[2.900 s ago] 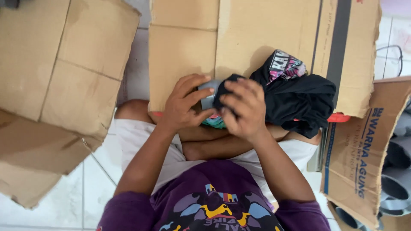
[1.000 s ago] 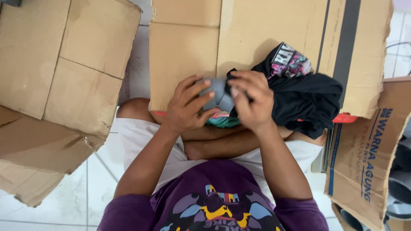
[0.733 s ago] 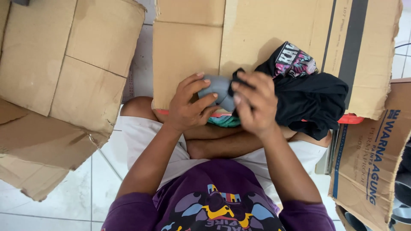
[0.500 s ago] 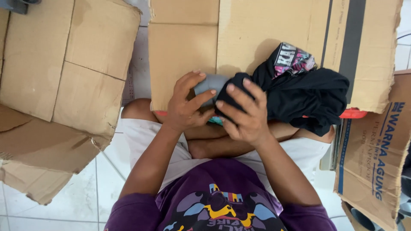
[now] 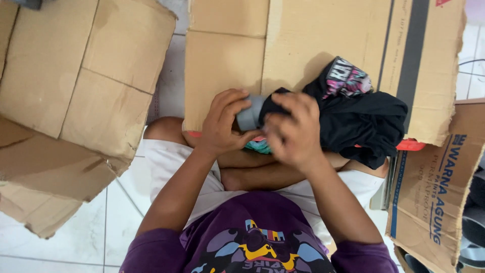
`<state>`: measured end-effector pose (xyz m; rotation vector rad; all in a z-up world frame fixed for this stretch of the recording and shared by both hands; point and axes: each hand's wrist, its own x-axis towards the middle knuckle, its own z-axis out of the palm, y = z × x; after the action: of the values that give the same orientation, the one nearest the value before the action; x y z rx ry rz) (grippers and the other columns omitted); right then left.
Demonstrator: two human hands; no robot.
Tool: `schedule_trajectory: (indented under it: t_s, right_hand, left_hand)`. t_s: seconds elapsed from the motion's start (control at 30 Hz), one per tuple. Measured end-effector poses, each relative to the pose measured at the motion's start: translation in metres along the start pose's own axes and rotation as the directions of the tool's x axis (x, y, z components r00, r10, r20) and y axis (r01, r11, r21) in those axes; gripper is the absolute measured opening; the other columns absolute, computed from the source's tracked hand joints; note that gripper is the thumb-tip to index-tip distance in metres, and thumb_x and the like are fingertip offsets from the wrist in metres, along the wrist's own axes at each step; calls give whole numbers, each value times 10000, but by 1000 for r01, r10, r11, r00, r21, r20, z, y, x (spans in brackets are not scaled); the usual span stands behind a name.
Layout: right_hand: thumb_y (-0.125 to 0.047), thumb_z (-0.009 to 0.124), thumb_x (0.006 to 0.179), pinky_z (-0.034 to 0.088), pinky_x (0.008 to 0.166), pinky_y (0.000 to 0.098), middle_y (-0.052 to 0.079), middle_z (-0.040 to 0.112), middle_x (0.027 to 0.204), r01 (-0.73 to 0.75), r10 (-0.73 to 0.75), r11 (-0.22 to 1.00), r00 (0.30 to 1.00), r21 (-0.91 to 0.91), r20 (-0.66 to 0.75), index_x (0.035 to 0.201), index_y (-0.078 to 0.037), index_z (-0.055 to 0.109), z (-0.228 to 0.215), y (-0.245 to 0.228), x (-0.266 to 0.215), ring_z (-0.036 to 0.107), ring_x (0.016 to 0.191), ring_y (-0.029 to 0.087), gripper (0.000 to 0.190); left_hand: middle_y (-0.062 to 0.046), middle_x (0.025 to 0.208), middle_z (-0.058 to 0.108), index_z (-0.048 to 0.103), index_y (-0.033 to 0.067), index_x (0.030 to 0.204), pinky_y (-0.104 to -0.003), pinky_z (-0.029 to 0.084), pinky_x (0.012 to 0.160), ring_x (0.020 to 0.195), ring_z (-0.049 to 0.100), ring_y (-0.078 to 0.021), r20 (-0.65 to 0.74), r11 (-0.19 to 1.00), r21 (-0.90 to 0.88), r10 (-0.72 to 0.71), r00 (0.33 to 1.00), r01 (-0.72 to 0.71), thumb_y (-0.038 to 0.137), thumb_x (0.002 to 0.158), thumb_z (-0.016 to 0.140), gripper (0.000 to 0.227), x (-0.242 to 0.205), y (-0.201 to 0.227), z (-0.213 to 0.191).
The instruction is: The person sits cross-legged on the floor and wipes a gray plastic pipe elbow fitting with a black cloth. They rotate the fitting to clean the exterior and interior surfaces, then place it into a cardboard box filled with similar fittings.
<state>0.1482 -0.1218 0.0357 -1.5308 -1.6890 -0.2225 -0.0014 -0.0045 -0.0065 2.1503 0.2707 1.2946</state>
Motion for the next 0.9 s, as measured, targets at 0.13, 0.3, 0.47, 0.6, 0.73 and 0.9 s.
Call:
schedule_trajectory:
  t_s: [0.13, 0.3, 0.47, 0.6, 0.73, 0.9]
  right_hand:
    - [-149, 651, 837, 426, 908, 508, 128, 641, 1119, 61, -74, 987, 994, -152, -77, 841, -157, 682, 7, -24, -9, 534, 1040, 334, 32]
    - [-162, 659, 844, 472, 836, 488, 118, 637, 1026, -160, 165, 985, 983, 63, -78, 865, -109, 614, 4, -6, 2, 578, 929, 358, 73]
    - [-112, 671, 865, 485, 803, 489, 122, 646, 984, -212, 217, 966, 976, 147, -24, 887, -82, 611, -1, 13, 11, 591, 914, 367, 70]
    - [-203, 647, 853, 434, 884, 529, 129, 595, 1094, 18, -18, 999, 1000, -43, 11, 834, -131, 603, 1, -1, 2, 543, 1014, 374, 87]
    - [-197, 652, 824, 416, 880, 544, 133, 616, 1123, 45, -52, 984, 998, -170, -33, 796, -159, 648, 9, -26, -6, 511, 1035, 367, 47]
    - [-193, 706, 844, 450, 925, 471, 113, 644, 1099, -38, 33, 993, 999, -111, -41, 849, -170, 688, 1, -21, 1, 559, 990, 304, 29]
  left_hand:
    - [-207, 1183, 597, 616, -18, 1140, -566, 526, 911, 1035, 606, -425, 5, 995, 53, 90, 996, -90, 226, 791, 809, 468, -10, -8, 6]
    - [-217, 1209, 613, 622, -9, 1169, -573, 517, 904, 1044, 620, -419, -44, 986, 25, 168, 985, -167, 304, 818, 794, 501, -6, -6, 4]
    - [-205, 1191, 604, 621, -11, 1109, -579, 513, 916, 1068, 601, -419, -28, 995, 5, 97, 995, -97, 251, 706, 895, 553, -7, -5, 6]
    - [-190, 1211, 574, 608, 0, 1120, -597, 506, 922, 1094, 581, -419, 8, 999, 0, 42, 999, -42, 206, 726, 889, 526, -2, 0, 3]
    - [-192, 1183, 584, 624, 4, 1102, -583, 517, 912, 1066, 595, -414, -7, 997, 18, 81, 997, -81, 178, 762, 835, 437, -12, -10, 6]
    - [-253, 1255, 536, 580, -14, 1161, -603, 493, 933, 1125, 573, -459, 64, 996, -77, 38, 997, -33, 248, 865, 735, 425, 3, 0, -4]
